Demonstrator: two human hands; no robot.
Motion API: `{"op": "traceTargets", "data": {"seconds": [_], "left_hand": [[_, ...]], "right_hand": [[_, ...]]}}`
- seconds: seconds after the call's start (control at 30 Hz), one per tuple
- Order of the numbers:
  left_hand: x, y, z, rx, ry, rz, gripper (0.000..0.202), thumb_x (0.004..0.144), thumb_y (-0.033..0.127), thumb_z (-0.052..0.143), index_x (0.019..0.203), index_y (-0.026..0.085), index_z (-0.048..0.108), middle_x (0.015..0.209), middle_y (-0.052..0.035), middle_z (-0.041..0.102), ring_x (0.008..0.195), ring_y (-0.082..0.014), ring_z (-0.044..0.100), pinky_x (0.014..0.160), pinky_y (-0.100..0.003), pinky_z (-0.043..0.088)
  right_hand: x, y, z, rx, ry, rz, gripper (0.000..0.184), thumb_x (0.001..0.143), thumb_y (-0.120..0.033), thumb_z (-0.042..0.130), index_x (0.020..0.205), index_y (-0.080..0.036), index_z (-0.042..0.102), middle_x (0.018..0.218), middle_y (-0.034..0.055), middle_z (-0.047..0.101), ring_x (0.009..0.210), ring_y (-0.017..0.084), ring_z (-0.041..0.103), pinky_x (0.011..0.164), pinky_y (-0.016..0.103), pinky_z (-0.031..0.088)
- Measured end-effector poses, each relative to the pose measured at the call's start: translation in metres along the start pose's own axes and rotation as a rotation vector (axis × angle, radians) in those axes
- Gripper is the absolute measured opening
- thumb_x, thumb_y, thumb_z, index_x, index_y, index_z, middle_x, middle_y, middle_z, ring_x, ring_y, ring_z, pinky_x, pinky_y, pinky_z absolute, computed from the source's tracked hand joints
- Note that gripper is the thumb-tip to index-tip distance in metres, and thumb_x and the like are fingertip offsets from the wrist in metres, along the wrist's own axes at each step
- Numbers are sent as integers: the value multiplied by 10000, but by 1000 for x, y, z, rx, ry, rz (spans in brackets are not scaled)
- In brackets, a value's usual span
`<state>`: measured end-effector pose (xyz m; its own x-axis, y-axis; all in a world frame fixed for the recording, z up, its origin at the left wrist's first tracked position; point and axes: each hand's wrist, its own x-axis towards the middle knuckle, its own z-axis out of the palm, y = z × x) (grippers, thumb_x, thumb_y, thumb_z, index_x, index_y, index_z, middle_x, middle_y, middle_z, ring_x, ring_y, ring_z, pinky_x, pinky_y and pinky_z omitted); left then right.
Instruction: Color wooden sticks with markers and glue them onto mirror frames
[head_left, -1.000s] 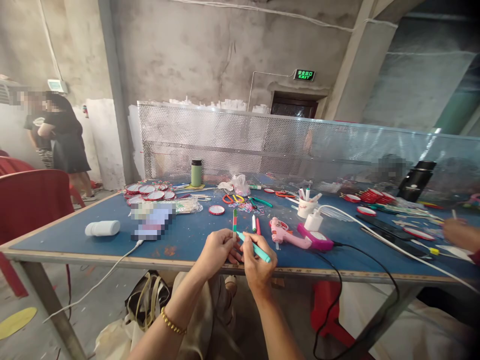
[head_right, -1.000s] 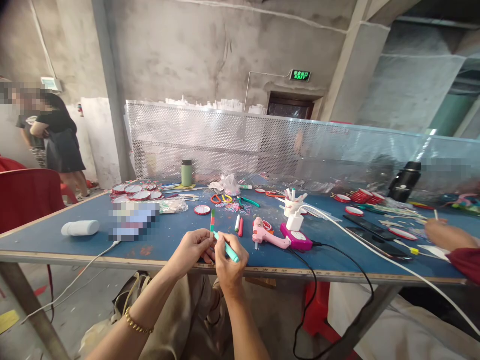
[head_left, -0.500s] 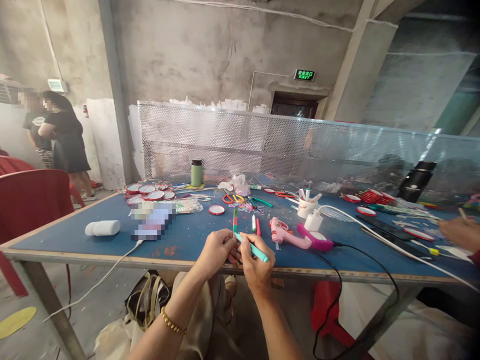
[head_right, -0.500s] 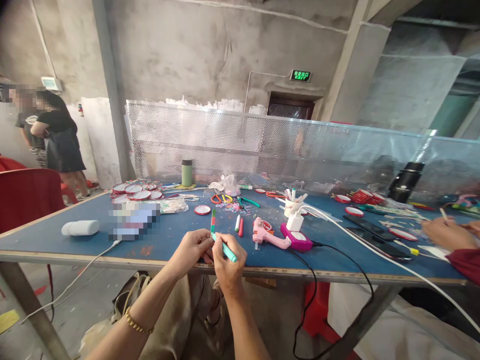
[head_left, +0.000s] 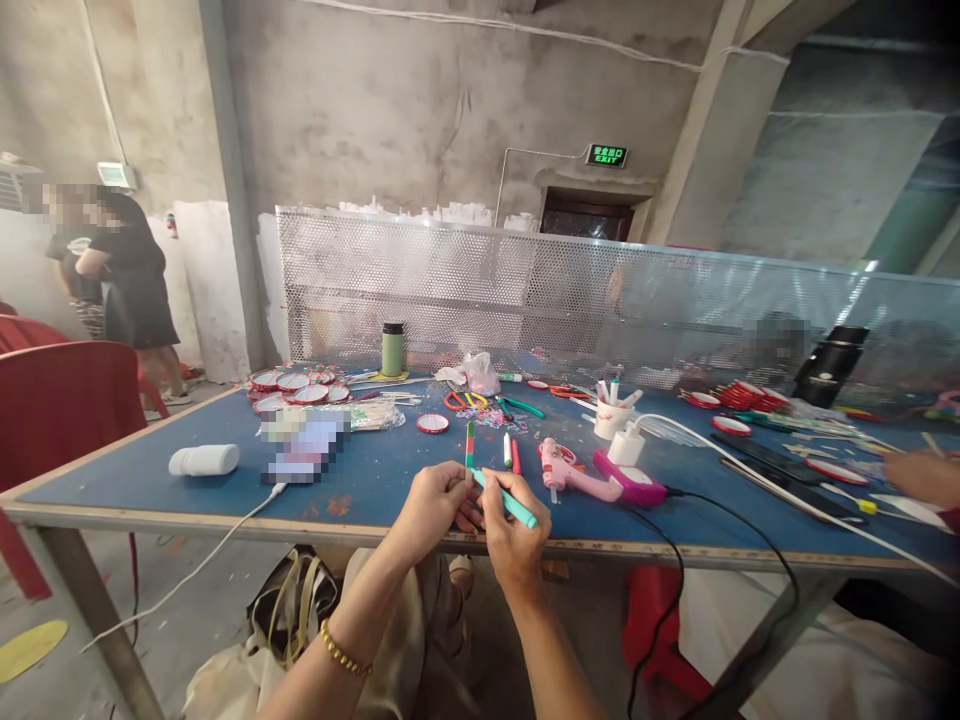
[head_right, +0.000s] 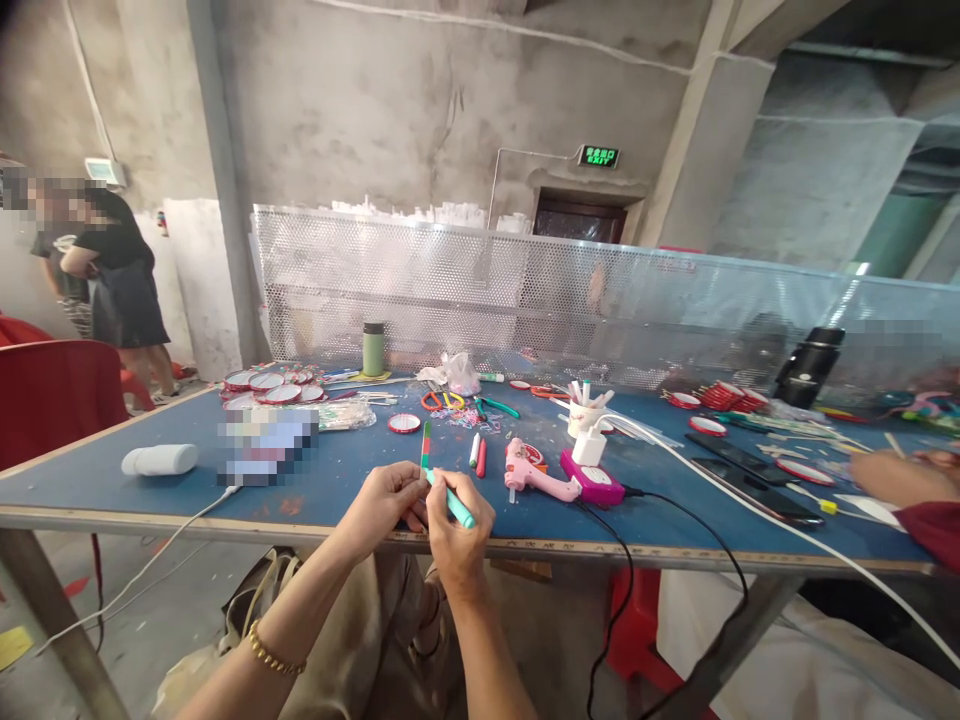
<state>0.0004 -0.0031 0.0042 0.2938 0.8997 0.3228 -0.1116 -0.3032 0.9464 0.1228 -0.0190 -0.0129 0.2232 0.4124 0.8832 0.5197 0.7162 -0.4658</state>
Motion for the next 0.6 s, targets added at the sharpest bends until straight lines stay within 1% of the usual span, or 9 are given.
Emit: {"op": "traceTargets", "data": {"seconds": [0.13, 0.33, 0.6], "left_hand": [[1, -1, 0, -9, -7, -6, 289, 831, 422, 622, 756, 149, 562, 639, -1, 616, 554, -156, 691, 469, -206, 532], [1, 0, -1, -2, 6, 4, 322, 816, 448, 643, 726, 149, 565, 634, 1, 622, 534, -143, 671, 475, -211, 537], [0, 1, 0, 1, 3, -1, 329, 818, 458, 642, 745, 147, 564, 622, 11, 609, 527, -140, 668, 475, -214, 539]], "right_hand": [[-1, 1, 1, 6, 18, 31, 183, 953, -232, 533, 872, -178, 687, 743, 38, 736, 658, 165, 716, 638, 263, 579], [0, 1, 1, 7, -13, -13, 167, 951, -222, 535, 869, -179, 674, 755, 28, 738, 634, 152, 709, 624, 251, 575], [0, 1, 2, -10, 4, -16, 164, 950, -230, 539, 874, -181, 676, 759, 38, 742, 632, 156, 713, 590, 242, 569]]}}
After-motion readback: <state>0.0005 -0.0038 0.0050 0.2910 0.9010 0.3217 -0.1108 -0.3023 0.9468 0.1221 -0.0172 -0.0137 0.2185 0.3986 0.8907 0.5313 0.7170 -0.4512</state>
